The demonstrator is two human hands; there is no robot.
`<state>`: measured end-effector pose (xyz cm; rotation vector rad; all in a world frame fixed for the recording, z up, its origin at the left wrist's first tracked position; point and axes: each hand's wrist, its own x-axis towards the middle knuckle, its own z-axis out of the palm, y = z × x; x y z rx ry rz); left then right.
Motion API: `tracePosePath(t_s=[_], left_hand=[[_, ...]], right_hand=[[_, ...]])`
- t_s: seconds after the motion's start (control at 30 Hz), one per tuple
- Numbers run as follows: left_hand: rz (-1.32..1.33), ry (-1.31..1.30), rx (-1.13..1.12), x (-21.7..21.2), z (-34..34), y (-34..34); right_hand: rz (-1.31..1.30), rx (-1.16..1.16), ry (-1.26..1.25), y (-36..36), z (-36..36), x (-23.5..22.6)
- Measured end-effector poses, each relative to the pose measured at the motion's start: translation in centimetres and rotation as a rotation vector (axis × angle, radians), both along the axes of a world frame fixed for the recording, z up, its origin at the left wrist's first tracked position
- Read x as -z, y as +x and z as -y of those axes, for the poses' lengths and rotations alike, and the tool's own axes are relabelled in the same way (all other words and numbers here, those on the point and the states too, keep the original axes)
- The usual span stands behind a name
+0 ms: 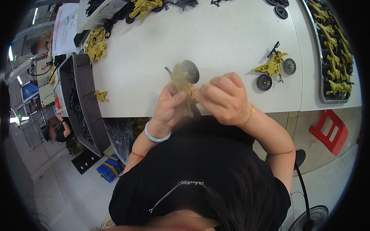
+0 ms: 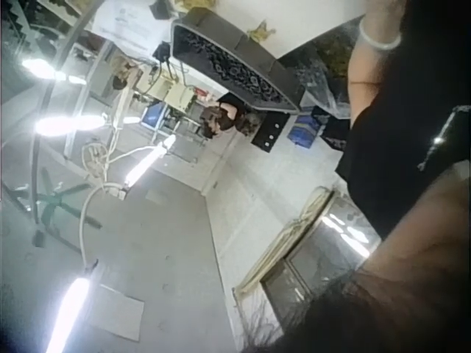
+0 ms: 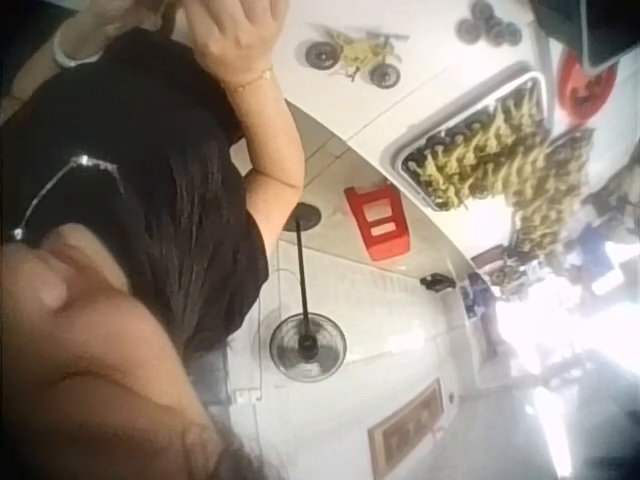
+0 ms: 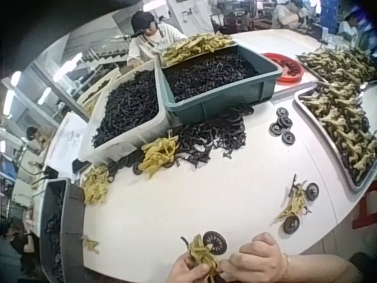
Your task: The person assembles toy motorcycles by attaching wheels and handlebars to plastic frame parts and pressing the halves together, then places the assembled toys onto a tray. Afterward, the person retrieves more plastic motorcycle frame parts from a bag below and sets them on the table.
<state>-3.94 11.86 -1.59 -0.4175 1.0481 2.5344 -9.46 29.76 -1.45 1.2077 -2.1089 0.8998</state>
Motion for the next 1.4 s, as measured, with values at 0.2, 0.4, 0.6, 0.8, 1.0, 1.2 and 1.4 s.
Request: tracePosePath(t_s=[0.2,0.4,0.6,0.8,1.0,1.2,1.4], left_hand=[[-0.035,-0.003,0.01,-0.9,0.2,-0.5],[-0.063,-0.007,0.046,-0.7,0.7,-0.2],[-0.048,0.015,0.019,-1.3,0.5,0.4],[-0.081,-0.105,0.06,-1.6,0.7,0.2],[-0.336,-0.974,0.314,-2.9,0.6,0.0],[-0.554,-1.112,0.099,-3.4,2.2,-0.3],[-0.707,-1.231,0.102,-4.5,1.0,-0.1]], right_hand=[[0.107,0.027,-0.037,0.0,0.1,-0.5],[0.137,-0.02,-0.093,0.3,0.4,-1.2],[0.319,-0.075,-0.071,0.4,0.8,-2.3],[0.075,0.015,-0.063,1.2,0.3,-1.2],[0.738,-0.032,-0.106,-0.6,0.5,-2.2],[1.014,-0.175,-0.246,-1.4,-1.4,-1.6],[0.965,-0.193,-0.409,-1.2,-3.1,-2.0]])
